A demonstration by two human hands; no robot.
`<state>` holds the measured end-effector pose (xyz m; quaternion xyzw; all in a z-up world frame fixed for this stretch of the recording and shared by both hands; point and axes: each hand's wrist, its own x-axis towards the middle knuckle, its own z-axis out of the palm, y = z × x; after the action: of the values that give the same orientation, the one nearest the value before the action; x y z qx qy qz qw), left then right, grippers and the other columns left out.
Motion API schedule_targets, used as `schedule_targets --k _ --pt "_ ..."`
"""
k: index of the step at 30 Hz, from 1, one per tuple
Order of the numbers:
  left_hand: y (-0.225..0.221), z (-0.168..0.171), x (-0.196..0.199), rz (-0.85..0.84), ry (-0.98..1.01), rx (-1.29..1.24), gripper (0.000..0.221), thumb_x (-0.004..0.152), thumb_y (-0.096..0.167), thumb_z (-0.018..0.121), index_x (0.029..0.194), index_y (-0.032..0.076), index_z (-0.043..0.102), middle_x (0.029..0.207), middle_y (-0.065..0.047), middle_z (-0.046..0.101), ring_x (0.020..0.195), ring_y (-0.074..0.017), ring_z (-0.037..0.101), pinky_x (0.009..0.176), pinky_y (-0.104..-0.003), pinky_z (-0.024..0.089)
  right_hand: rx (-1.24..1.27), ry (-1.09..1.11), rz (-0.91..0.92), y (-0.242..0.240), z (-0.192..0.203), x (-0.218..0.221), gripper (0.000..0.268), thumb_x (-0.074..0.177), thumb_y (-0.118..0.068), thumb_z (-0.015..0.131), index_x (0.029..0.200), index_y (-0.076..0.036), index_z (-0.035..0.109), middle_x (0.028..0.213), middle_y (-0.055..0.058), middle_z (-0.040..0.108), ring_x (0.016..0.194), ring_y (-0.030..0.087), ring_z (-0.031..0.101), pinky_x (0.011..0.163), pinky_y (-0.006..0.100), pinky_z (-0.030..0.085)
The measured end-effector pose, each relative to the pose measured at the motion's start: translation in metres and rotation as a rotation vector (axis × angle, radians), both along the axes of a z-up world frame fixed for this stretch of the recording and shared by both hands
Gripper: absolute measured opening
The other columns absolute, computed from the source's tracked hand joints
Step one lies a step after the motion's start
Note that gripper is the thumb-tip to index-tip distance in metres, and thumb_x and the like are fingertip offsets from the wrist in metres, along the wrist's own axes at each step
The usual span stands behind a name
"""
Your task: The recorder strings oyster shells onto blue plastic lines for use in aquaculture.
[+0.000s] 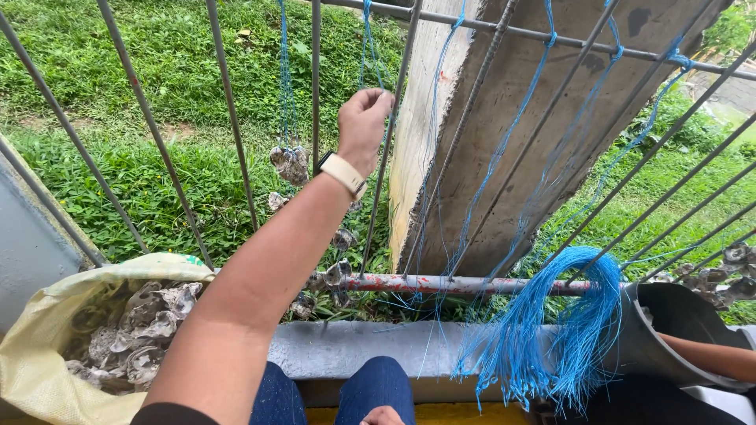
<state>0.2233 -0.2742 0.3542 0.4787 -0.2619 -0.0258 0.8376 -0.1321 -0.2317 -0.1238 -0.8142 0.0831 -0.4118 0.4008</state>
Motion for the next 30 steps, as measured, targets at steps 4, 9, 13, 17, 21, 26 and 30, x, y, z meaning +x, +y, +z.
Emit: schedule_targets --k 4,9,13,17,21,26,30 --pt "0.076 -0.030 -0.064 -0.330 -0.021 0.021 0.017 0.104 0.015 0.058 0.089 0.007 0.062 0.079 -0.003 0.066 0.064 -0.0100 0.055 0.058 -0.024 0.047 0.023 0.032 0.008 0.012 -0.002 -0.010 0.010 0.073 -0.006 0.085 0.070 -0.007 0.075 0.072 0.002 0.073 0.054 0.012 0.067 0.046 0.025 0.048" --pt "0.159 -0.153 -0.151 -0.452 0.215 0.221 0.021 0.103 0.019 0.057 0.111 0.002 0.065 0.079 0.002 0.061 0.065 -0.0074 0.054 0.058 -0.022 0.048 0.178 0.227 -0.055 0.041 0.087 -0.025 0.007 0.076 -0.005 0.082 0.079 -0.004 0.076 0.078 0.005 0.075 0.061 0.014 0.068 0.051 0.026 0.049" --pt "0.209 -0.275 -0.211 -0.378 0.223 0.417 0.025 0.101 0.019 0.059 0.115 0.003 0.072 0.077 0.000 0.064 0.063 -0.0067 0.056 0.056 -0.021 0.048 0.077 0.011 -0.008 0.066 0.208 -0.017 0.010 0.083 -0.003 0.075 0.092 -0.001 0.073 0.094 0.011 0.074 0.082 0.020 0.072 0.069 0.029 0.056" --pt "0.257 -0.324 -0.262 -0.434 0.003 0.541 0.022 0.097 0.014 0.061 0.112 0.004 0.075 0.082 -0.001 0.070 0.070 -0.0096 0.064 0.063 -0.025 0.052 -0.494 -0.025 0.327 0.082 0.296 -0.002 0.028 0.084 -0.002 0.069 0.112 0.003 0.070 0.114 0.020 0.069 0.113 0.039 0.065 0.100 0.045 0.050" --pt "0.304 -0.290 -0.259 -0.251 -0.268 0.750 0.013 0.095 0.015 0.070 0.098 0.003 0.075 0.074 -0.009 0.066 0.065 -0.0174 0.063 0.062 -0.033 0.051 -0.770 0.407 0.560 0.075 0.288 0.014 0.017 0.081 -0.012 0.077 0.096 -0.005 0.073 0.084 0.010 0.067 0.087 0.033 0.065 0.092 0.053 0.044" --pt "0.398 -0.243 -0.247 0.012 -0.299 0.713 0.012 0.088 0.014 0.073 0.091 0.003 0.076 0.079 -0.007 0.068 0.070 -0.0161 0.065 0.064 -0.031 0.053 -0.667 0.277 0.568 0.067 0.297 -0.004 0.010 0.080 -0.013 0.077 0.087 -0.009 0.071 0.079 0.007 0.065 0.082 0.030 0.063 0.085 0.046 0.046" --pt "0.447 -0.246 -0.226 0.162 -0.136 0.796 0.014 0.086 0.016 0.073 0.089 0.003 0.078 0.077 -0.005 0.068 0.067 -0.0157 0.064 0.062 -0.032 0.052 -0.663 0.282 0.404 0.039 0.278 -0.001 0.009 0.080 -0.014 0.076 0.086 -0.010 0.071 0.076 0.006 0.066 0.081 0.029 0.065 0.086 0.042 0.047"
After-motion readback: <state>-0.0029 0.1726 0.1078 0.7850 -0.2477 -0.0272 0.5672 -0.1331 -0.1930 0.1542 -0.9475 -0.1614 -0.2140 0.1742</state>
